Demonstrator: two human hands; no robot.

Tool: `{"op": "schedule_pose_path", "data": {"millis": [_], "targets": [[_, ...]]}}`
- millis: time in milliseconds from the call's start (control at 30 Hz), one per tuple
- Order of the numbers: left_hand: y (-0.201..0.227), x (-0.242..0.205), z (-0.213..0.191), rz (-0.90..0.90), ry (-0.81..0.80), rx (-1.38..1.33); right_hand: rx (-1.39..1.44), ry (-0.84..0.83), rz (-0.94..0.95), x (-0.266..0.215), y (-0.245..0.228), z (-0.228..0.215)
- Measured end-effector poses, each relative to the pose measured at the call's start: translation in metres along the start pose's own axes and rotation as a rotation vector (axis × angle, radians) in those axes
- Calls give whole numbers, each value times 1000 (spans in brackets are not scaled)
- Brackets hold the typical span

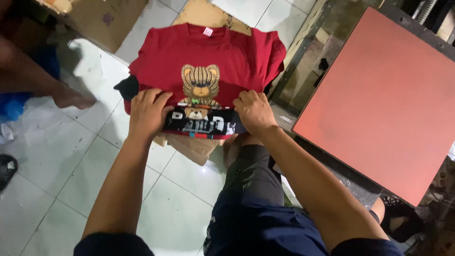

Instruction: The person places various t-shirts onto a heat press machine, aligns them, and operates the press to apply designs. They handle black and red t-shirts with different graphics, including a bear and a bull, and use a blue cloth to wipe the press surface between uses.

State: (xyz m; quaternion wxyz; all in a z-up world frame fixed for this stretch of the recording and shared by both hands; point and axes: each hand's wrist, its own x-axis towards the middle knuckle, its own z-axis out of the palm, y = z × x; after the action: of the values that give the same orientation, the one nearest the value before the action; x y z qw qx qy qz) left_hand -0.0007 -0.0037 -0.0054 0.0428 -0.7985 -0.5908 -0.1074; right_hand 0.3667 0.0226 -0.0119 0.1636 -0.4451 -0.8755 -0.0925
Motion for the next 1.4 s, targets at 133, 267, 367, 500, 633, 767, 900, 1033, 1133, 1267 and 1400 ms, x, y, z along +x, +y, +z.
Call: {"op": "schedule_pose_path", "data": {"millis": [133, 267, 367, 500, 633, 767, 900, 1033, 1133, 1267, 1400], "targets": [[1, 8, 0, 26, 126, -56, 96, 2, 15, 10, 0, -19], [-12, 10, -1, 60, 323, -5, 174, 150, 65, 32, -14, -85], [-14, 3, -21, 119, 484, -4, 178, 199, 16, 27, -15, -95], [2, -23, -25, 225, 330, -26, 171, 29, -84, -3, -14, -57], [-1, -25, -14, 178, 320, -19, 160, 61, -84, -17, -11, -26], [-5, -43, -15, 197, 394, 13, 222, 99, -139, -23, -21, -36], [-17, -46, 4, 232, 200, 37, 161, -112, -62, -18, -27, -34], [-6, -42, 3, 207, 136, 2, 214, -169, 23, -5, -35, -53], [-1, -41, -3, 138, 68, -41, 130, -178, -6, -11, -33, -33], [-4, -35, 2, 87, 62, 7, 68, -31, -113, -7, -34, -23], [-15, -30, 15, 196, 285, 17, 98, 154, -82, -6, -35, -32]]}}
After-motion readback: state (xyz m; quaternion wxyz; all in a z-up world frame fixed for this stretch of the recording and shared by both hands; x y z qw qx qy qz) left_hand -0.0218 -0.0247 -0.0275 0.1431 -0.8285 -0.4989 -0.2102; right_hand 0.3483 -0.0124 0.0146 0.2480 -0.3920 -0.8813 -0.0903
